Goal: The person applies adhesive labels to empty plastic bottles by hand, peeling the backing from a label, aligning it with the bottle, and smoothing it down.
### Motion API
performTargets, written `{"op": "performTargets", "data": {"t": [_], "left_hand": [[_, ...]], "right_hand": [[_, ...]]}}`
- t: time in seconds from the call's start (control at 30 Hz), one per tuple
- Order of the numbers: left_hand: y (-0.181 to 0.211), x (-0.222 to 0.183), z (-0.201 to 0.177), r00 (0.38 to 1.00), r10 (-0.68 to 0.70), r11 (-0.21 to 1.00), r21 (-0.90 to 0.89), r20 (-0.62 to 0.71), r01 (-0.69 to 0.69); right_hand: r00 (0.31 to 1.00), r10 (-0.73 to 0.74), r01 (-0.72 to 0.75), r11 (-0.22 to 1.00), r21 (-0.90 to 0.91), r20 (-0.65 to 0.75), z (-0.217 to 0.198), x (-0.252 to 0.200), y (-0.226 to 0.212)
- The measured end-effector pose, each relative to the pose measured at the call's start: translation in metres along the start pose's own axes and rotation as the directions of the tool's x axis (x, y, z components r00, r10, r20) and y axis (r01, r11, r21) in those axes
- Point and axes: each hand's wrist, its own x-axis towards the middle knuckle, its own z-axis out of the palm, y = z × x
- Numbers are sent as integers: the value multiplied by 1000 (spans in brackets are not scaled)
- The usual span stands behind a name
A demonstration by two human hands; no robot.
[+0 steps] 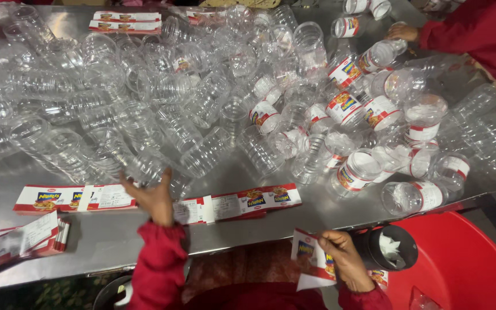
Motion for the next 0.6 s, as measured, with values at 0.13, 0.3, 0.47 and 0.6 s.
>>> {"op": "performTargets", "data": {"t": [0.13, 0.3, 0.47, 0.6], "left_hand": [[47, -101, -46, 954, -114, 993, -11, 278, 121], [71, -206, -74, 473, -328, 911, 140, 818, 389], [83, -215, -90, 427, -7, 992, -48, 904, 116], [115, -203, -95, 246, -224, 867, 78, 943, 493]], "right_hand": [[998, -37, 34, 997, -63, -57, 1, -3, -9], [985, 133, -95, 947, -307, 105, 38, -15, -53], [909, 360, -246, 872, -424, 211, 84, -47, -77], [952, 247, -141, 877, -458, 180, 105, -55, -75]]}}
